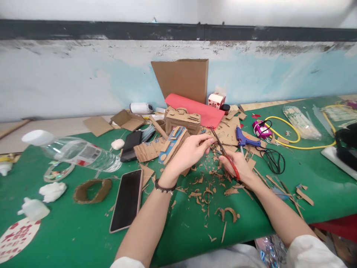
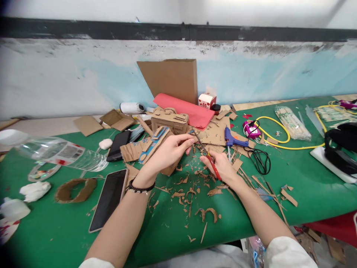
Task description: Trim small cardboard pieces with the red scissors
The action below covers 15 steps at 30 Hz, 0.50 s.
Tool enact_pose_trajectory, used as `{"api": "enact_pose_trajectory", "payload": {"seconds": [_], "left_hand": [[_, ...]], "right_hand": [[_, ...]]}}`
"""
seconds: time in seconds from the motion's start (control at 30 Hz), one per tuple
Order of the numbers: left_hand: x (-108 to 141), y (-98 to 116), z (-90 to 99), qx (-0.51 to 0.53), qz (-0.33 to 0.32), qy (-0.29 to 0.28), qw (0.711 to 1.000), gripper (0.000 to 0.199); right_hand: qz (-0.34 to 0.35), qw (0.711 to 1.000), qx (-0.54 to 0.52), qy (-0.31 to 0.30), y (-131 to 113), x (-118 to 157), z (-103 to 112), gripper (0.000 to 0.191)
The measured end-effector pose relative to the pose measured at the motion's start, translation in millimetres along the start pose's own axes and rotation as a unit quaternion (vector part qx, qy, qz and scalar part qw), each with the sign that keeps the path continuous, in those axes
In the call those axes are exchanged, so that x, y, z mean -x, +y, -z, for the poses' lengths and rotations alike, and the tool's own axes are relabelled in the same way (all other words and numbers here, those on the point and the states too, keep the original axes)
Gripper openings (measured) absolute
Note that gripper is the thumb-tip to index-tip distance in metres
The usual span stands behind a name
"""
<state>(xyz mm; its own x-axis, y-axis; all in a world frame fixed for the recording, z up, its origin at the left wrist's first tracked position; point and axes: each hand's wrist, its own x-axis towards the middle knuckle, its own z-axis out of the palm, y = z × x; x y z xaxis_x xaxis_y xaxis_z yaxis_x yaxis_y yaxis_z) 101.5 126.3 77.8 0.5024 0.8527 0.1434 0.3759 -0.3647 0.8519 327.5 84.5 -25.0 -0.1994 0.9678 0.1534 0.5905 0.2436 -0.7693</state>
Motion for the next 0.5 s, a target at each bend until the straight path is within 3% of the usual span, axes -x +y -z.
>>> {"api": "enact_pose_trajectory", "payload": {"seconds": [0.2,0.3,0.4,0.5], "left_hand": [[0.1,2.4,-0.7,0.007,0.018,-0.008,1.000,0.036],[-0.4,-0.8,-6.0,0.003,0.037,-0.041,0.998,0.035],[-1.7,-12.3,-18.1,-0.064,0.029,-0.067,0.995,0.036],[-5.4,-29.3,-33.9,-0.181,0.012,-0.022,0.983,0.030]], "right_hand": [[-0.030,0.999,-0.022,0.017,-2.3,-2.5,-0.5,0.051],[-0.071,0.993,-0.052,0.079,0.7,-5.7,3.0,0.052],[-0.121,0.971,-0.136,0.154,3.3,-9.3,10.0,0.054],[-0.135,0.947,-0.219,0.192,2.6,-12.3,16.5,0.053]]}}
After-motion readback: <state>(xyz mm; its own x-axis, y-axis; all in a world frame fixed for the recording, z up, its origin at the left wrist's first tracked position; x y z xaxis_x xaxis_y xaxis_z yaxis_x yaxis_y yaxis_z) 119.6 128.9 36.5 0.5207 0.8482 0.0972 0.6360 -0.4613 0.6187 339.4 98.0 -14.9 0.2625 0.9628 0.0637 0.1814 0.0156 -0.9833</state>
